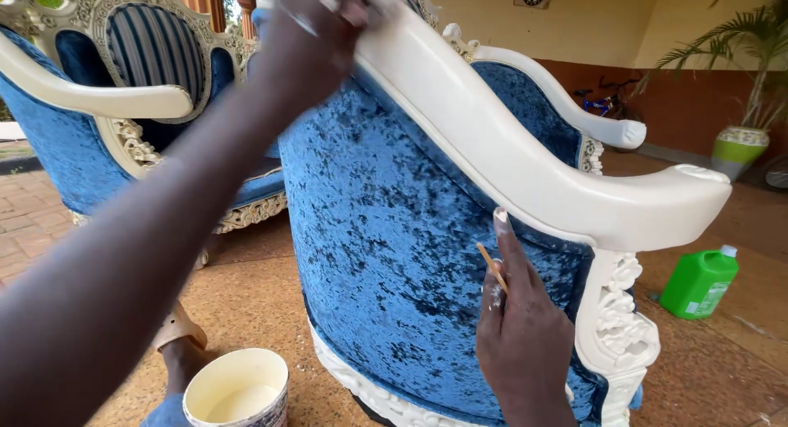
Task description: Applying white paint to the ornate wooden frame of a chair
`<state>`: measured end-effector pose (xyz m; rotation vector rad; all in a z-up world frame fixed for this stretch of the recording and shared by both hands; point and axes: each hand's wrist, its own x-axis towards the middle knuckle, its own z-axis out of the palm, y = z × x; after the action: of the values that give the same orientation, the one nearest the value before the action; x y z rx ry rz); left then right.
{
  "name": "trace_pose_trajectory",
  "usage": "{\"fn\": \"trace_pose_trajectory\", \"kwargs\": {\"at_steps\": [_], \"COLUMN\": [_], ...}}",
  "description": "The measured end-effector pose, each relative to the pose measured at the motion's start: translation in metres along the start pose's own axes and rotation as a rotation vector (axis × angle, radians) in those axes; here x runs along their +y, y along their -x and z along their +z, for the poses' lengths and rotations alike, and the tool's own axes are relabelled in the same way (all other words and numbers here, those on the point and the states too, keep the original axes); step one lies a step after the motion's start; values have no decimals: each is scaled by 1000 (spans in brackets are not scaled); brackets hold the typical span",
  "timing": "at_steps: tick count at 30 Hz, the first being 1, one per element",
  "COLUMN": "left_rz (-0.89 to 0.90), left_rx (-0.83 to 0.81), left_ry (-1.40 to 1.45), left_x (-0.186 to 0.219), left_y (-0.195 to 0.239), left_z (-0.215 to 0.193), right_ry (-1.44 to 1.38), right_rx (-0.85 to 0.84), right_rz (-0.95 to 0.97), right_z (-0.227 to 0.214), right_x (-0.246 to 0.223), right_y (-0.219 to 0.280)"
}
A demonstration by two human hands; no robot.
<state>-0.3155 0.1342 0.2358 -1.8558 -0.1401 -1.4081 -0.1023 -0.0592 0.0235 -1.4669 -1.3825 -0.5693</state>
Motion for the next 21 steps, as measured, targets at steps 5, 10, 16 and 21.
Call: {"fn": "trace_pose_trajectory", "kwargs": {"at_steps": [5,10,16,21], "left_rz": [-38,72,-182,-181], "left_rx": [-63,-238,78,185], "left_ry": [159,218,-177,39], "left_x": [140,120,-59,52], "left_y": [13,13,10,9], "left_z": [29,30,23,22], "right_ry": [56,56,37,48], "right_rx": [6,68,61,-3], "right_rz": [-26,-87,-170,-34], "right_z": [14,24,14,7], "right_x": [-2,13,-16,-22], "right_y": [0,6,-8,-12]}}
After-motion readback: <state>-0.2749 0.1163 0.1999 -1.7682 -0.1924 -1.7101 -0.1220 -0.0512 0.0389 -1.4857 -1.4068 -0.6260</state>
